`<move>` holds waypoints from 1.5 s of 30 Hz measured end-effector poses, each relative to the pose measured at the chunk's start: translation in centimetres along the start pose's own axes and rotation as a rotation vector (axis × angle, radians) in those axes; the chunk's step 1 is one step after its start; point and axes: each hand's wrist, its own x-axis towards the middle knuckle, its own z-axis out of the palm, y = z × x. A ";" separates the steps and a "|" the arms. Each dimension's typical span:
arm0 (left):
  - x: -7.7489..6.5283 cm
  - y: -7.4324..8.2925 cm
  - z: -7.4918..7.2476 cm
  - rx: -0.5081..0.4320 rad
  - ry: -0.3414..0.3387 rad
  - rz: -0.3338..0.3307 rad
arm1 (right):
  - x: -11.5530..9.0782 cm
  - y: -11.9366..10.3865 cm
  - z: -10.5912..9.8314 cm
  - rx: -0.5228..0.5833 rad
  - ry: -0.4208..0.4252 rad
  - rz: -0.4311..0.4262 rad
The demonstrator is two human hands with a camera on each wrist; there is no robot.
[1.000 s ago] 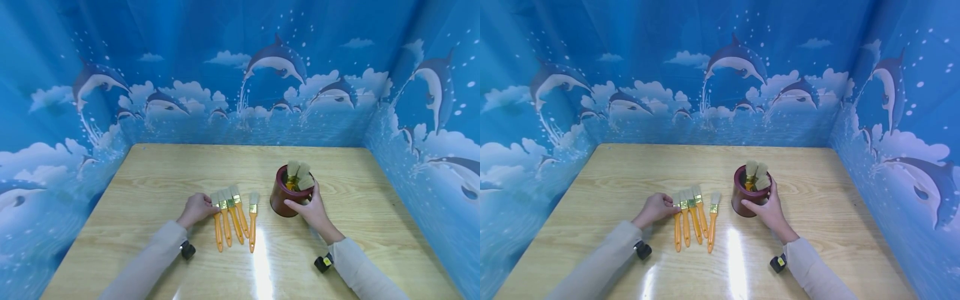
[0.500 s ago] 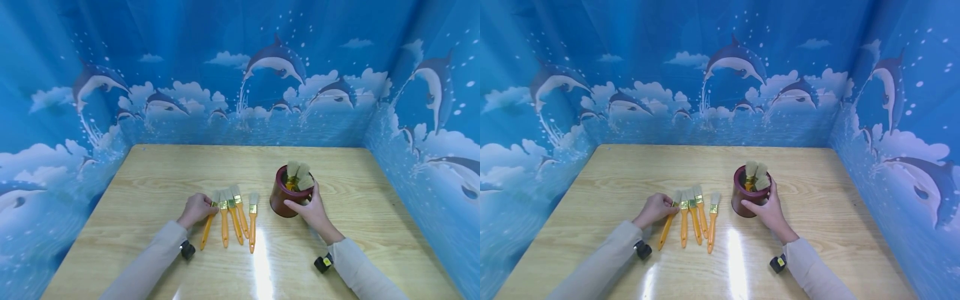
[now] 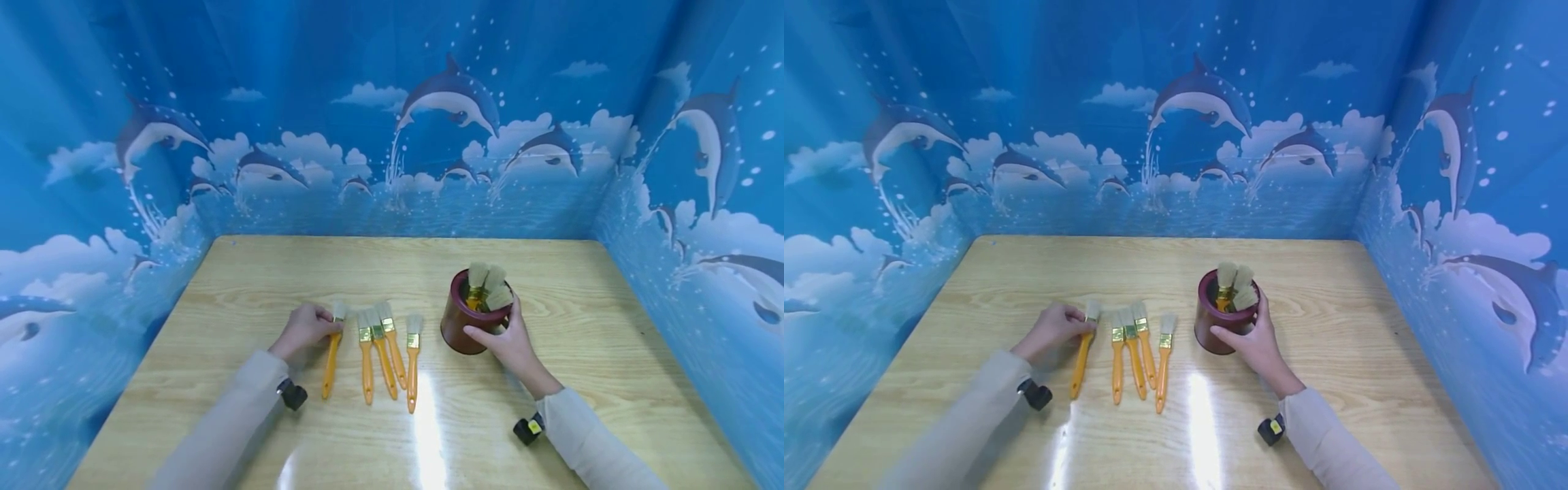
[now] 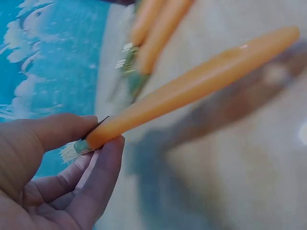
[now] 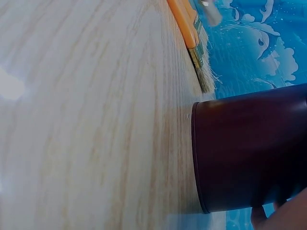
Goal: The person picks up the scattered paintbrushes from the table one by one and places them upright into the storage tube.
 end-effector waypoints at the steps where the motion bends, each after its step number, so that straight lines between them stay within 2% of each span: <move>1: 0.0 0.4 -0.5 -0.014 -0.004 0.002 | 0.0 0.0 0.0 -0.001 0.000 0.000; 8: 0.1 3.9 -3.2 -0.089 -0.033 0.061 | -0.1 -0.2 -0.1 0.001 -0.008 0.006; 16: -0.3 7.1 -3.9 -0.128 -0.023 0.135 | 0.0 -0.2 -0.1 0.003 -0.016 0.021; 26: -1.1 10.8 -3.3 -0.219 0.040 0.252 | 0.0 -0.1 0.1 0.020 -0.001 0.000; 34: -1.5 13.1 -2.6 -0.322 0.057 0.334 | -0.2 -0.1 -0.1 0.036 -0.017 -0.009; 41: -1.8 15.2 -1.1 -0.537 0.027 0.454 | -0.2 -0.1 -0.2 0.025 -0.012 -0.001; 45: -2.0 16.2 -0.1 -0.617 0.022 0.502 | -0.1 -0.1 -0.2 0.017 -0.008 -0.013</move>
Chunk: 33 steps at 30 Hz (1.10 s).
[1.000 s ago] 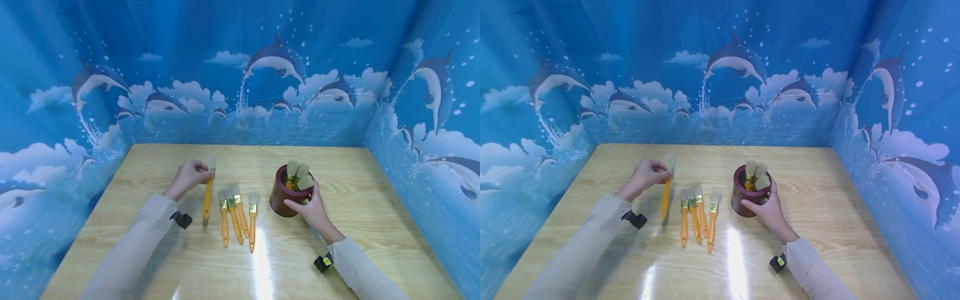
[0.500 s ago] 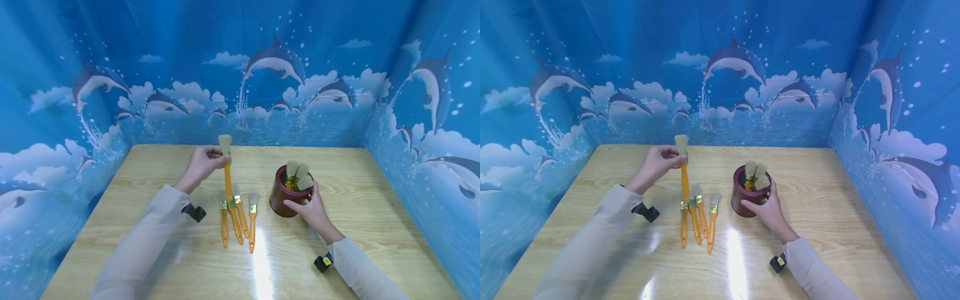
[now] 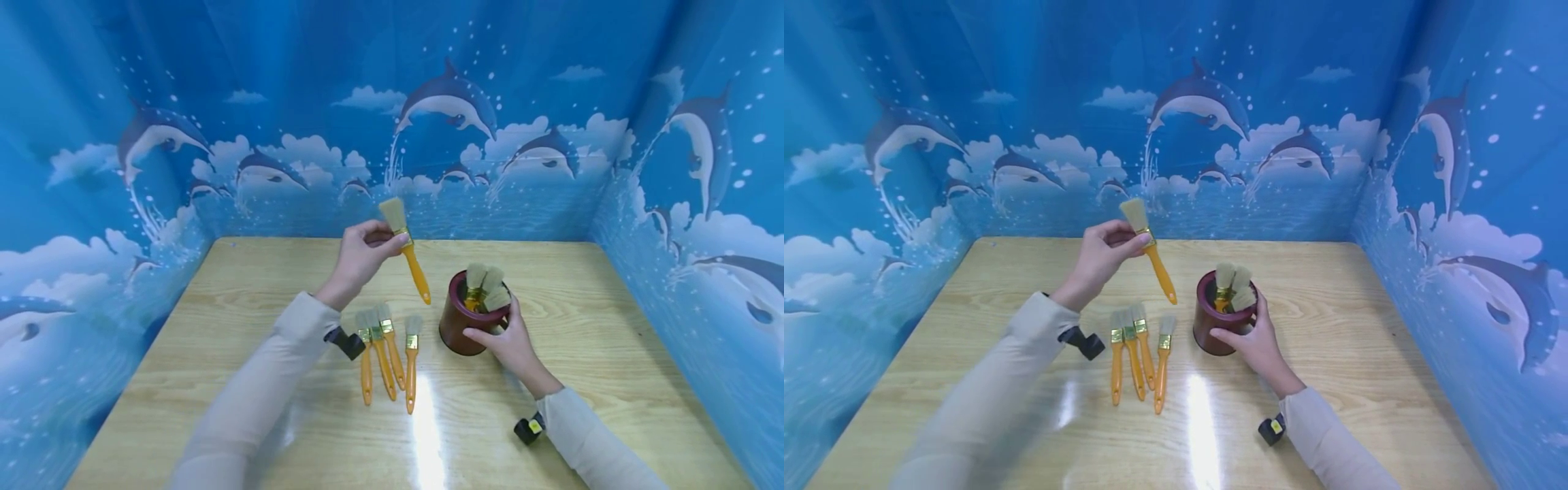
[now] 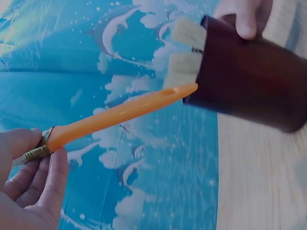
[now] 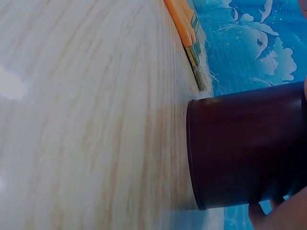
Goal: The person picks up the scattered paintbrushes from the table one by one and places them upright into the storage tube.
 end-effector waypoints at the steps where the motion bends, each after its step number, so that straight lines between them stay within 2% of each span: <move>1: 0.0 0.0 0.4 -0.014 0.000 0.008 | 0.0 0.0 0.0 -0.002 -0.001 -0.004; 6: 0.2 -0.2 2.2 -0.082 -0.003 0.053 | 0.1 0.2 -0.2 -0.005 -0.005 -0.036; 10: 0.4 -0.4 3.5 -0.081 -0.016 0.095 | 0.1 0.3 -0.2 -0.009 -0.003 -0.054; 19: 0.3 -1.3 6.0 0.143 -0.041 0.223 | 0.1 0.1 -0.2 0.003 -0.016 -0.047; 25: 0.0 -1.7 7.0 0.206 -0.066 0.303 | 0.1 0.2 -0.2 0.006 -0.015 -0.045; 33: 0.0 -2.8 7.9 0.276 -0.087 0.333 | 0.2 0.3 -0.2 0.016 -0.006 -0.061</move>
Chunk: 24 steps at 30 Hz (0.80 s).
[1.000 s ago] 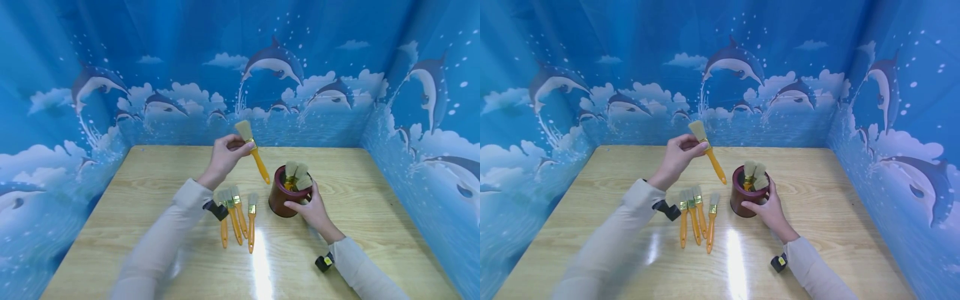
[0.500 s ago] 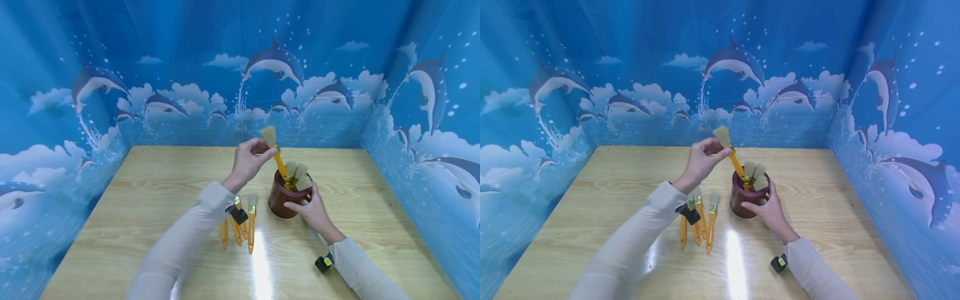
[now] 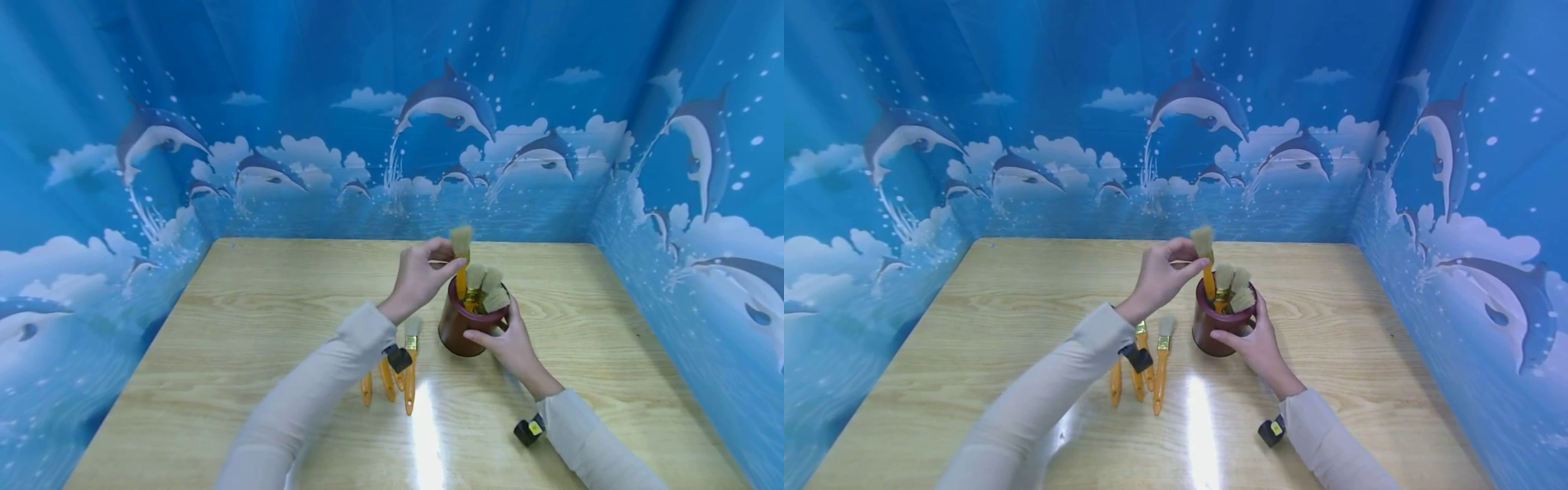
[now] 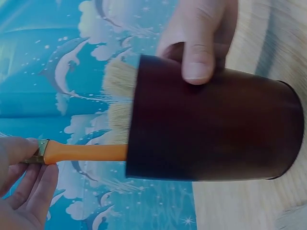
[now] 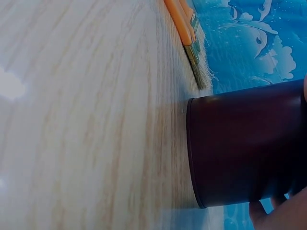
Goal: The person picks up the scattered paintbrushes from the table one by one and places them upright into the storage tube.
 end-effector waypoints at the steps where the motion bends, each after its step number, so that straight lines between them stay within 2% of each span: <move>1: -0.1 -0.1 0.2 0.009 -0.003 0.007 | 0.0 0.0 0.0 0.002 0.000 0.000; 6: -0.3 -0.8 0.8 0.055 -0.018 0.027 | -0.1 -0.1 0.0 0.001 -0.003 -0.001; 12: -0.4 -1.2 1.0 0.094 -0.042 0.009 | -0.1 -0.1 0.0 0.000 -0.009 0.002; 18: -0.7 -1.8 0.3 0.090 -0.051 -0.059 | -0.4 -1.2 0.0 0.011 -0.023 0.019; 24: -1.5 -3.5 -1.7 0.076 -0.035 -0.171 | -1.1 -3.3 0.2 0.005 -0.030 0.026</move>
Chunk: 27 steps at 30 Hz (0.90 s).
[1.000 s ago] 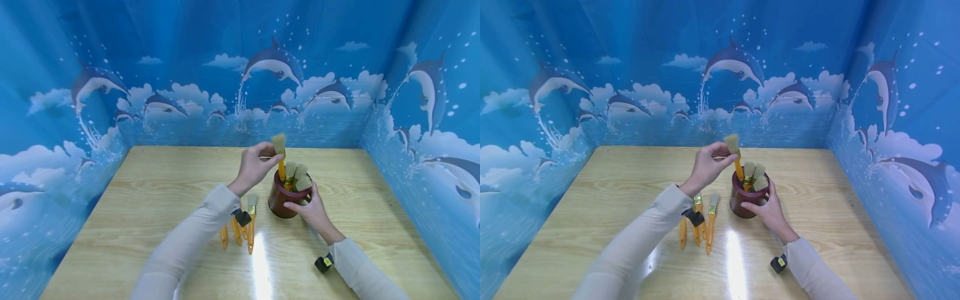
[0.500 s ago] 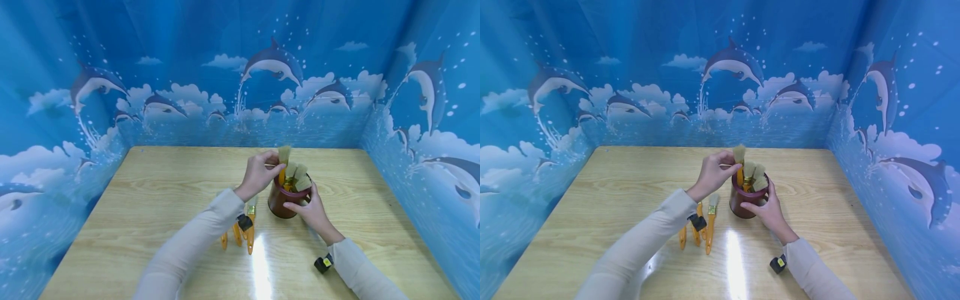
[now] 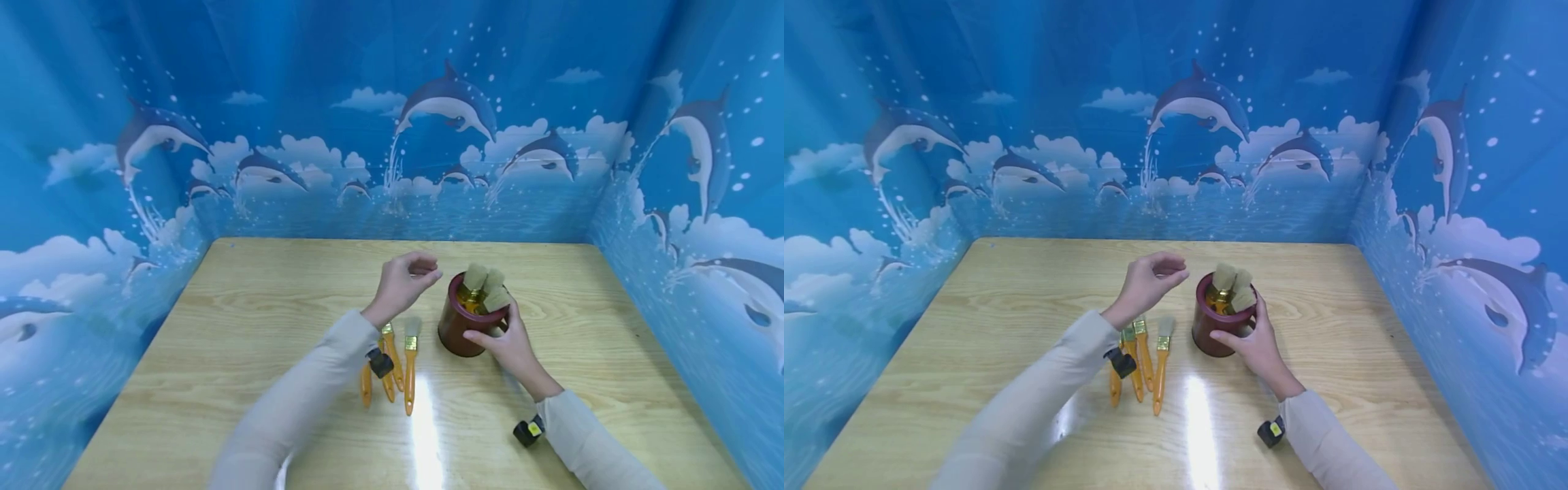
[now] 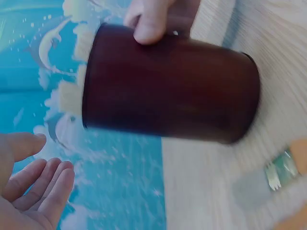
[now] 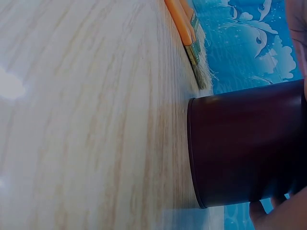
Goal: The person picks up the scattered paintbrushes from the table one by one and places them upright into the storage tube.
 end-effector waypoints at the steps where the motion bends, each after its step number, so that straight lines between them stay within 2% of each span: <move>1: -0.1 -0.4 -0.3 -0.005 0.000 -0.023 | 0.0 -0.1 0.0 -0.002 0.000 0.005; 9: -1.2 -3.1 -2.5 -0.023 0.013 -0.163 | -0.1 -0.1 0.0 0.011 -0.006 0.015; 19: -2.7 -5.1 -4.4 -0.029 0.017 -0.293 | -0.1 -0.1 0.0 0.012 0.000 0.007; 27: -4.0 -6.6 -5.8 -0.069 -0.023 -0.403 | 0.0 0.3 -0.1 0.012 -0.005 0.012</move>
